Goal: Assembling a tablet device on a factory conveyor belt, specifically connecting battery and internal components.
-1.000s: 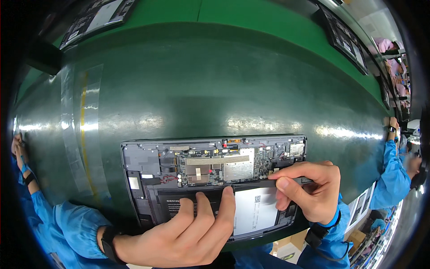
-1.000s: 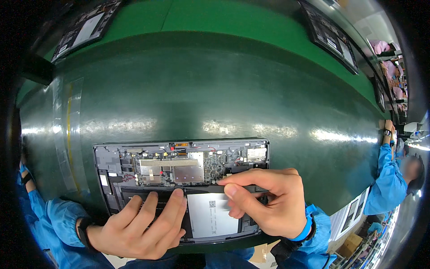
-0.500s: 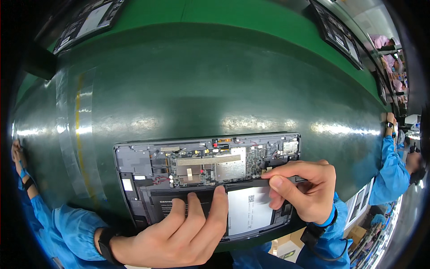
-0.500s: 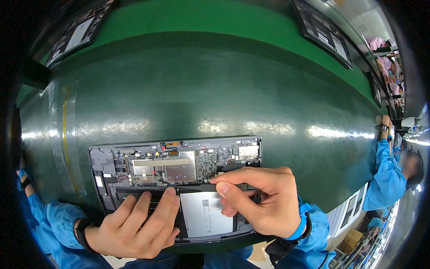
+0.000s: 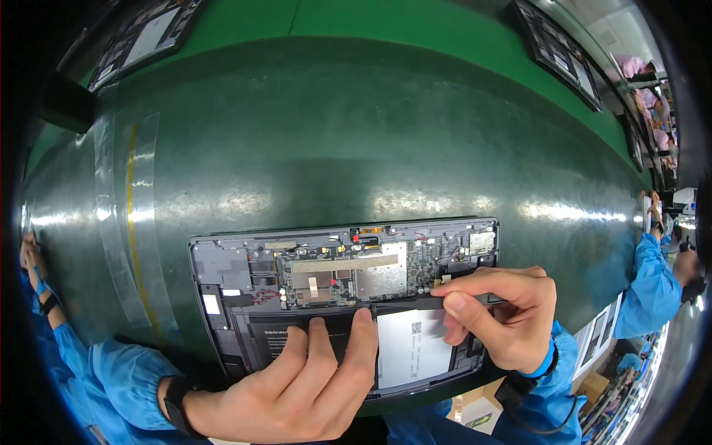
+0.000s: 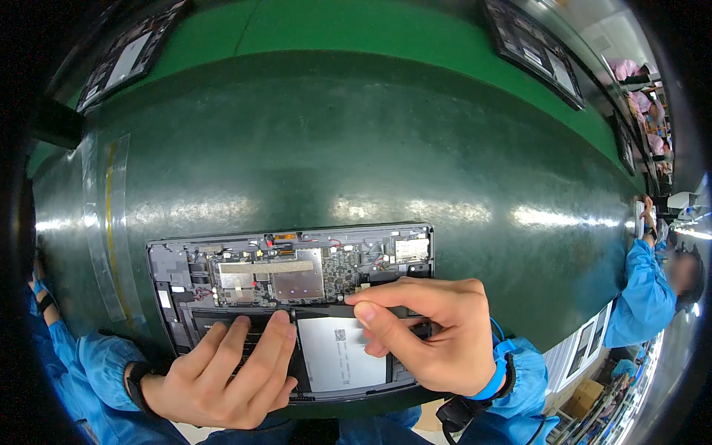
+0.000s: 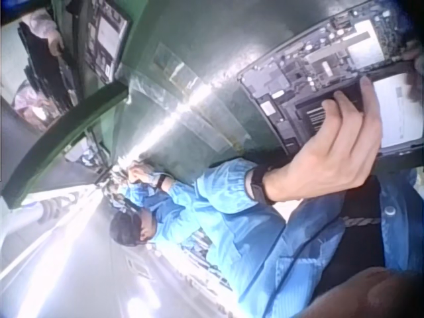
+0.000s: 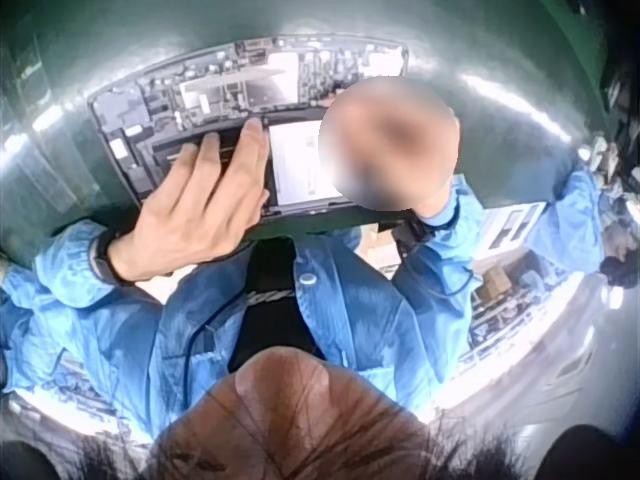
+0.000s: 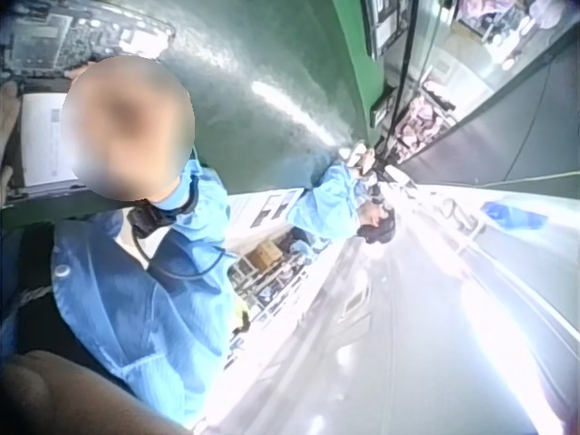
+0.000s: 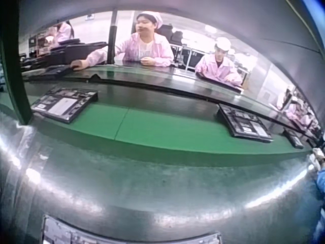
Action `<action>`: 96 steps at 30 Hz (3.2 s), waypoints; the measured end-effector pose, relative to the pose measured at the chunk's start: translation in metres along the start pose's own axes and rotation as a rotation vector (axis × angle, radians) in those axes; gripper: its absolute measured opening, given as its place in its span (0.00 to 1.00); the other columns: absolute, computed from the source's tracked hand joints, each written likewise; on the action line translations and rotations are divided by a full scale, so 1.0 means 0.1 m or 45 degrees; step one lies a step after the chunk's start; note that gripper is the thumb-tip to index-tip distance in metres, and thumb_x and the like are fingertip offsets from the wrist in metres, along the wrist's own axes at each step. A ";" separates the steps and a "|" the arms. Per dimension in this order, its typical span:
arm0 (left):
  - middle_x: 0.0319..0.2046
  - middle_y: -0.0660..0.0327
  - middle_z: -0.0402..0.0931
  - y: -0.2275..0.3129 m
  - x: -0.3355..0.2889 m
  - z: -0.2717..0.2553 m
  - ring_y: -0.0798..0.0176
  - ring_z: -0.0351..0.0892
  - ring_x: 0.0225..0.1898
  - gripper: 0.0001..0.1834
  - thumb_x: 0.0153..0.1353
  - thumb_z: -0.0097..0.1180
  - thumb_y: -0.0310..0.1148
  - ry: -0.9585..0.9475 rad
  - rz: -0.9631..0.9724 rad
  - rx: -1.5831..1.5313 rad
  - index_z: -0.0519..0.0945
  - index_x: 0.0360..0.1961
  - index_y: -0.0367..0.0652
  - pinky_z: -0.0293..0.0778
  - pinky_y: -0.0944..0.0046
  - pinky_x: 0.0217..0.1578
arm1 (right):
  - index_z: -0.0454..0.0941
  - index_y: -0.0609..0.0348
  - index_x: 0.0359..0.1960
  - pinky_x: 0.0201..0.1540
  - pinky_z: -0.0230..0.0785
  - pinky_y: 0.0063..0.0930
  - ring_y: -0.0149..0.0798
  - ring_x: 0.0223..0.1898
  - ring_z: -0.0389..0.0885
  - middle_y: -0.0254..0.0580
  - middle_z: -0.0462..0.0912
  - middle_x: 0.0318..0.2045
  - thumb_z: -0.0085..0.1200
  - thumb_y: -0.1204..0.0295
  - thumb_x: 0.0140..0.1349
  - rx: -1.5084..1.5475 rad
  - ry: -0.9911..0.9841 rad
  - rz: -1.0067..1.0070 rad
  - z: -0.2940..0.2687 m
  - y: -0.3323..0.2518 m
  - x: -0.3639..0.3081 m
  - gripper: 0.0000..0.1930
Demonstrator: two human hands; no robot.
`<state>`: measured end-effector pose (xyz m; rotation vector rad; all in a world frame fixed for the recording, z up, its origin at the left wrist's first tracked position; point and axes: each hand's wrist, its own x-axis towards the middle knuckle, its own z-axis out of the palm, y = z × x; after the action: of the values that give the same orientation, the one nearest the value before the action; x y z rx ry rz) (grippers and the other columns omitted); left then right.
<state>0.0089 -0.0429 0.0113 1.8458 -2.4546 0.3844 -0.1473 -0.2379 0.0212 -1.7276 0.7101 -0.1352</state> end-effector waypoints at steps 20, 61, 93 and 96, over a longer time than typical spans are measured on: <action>0.52 0.56 0.83 0.00 -0.10 0.06 0.59 0.80 0.37 0.23 0.61 0.53 0.47 0.004 0.026 0.044 0.88 0.44 0.42 0.75 0.61 0.39 | 0.87 0.62 0.44 0.16 0.61 0.27 0.33 0.16 0.72 0.33 0.74 0.21 0.71 0.75 0.51 -0.827 -0.148 -0.890 -0.16 0.12 0.10 0.16; 0.53 0.53 0.82 -0.10 -0.13 -0.11 0.56 0.81 0.38 0.23 0.62 0.53 0.47 -0.021 -0.009 -0.033 0.87 0.45 0.40 0.79 0.60 0.41 | 0.88 0.66 0.43 0.21 0.70 0.25 0.36 0.17 0.79 0.40 0.80 0.19 0.71 0.83 0.47 -0.606 -0.105 -0.789 -0.10 0.06 0.18 0.18; 0.61 0.56 0.74 0.40 -2.09 -0.19 0.48 0.69 0.63 0.23 0.61 0.61 0.40 0.459 -1.250 -0.098 0.80 0.56 0.42 0.64 0.47 0.61 | 0.76 0.67 0.46 0.40 0.82 0.26 0.35 0.38 0.89 0.47 0.88 0.35 0.63 0.73 0.67 0.244 -0.478 -0.493 2.21 -0.82 0.65 0.12; 0.64 0.57 0.72 0.38 -2.12 -0.10 0.49 0.68 0.64 0.24 0.60 0.60 0.41 0.458 -1.255 -0.124 0.79 0.56 0.41 0.62 0.46 0.64 | 0.76 0.69 0.44 0.39 0.83 0.27 0.36 0.36 0.89 0.49 0.89 0.35 0.63 0.73 0.67 0.157 -0.386 -0.533 2.43 -0.62 0.84 0.12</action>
<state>0.0323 0.1688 -0.0244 2.3670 -1.1113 0.4422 0.0536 -0.0692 -0.0155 -1.7094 0.1103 -0.1956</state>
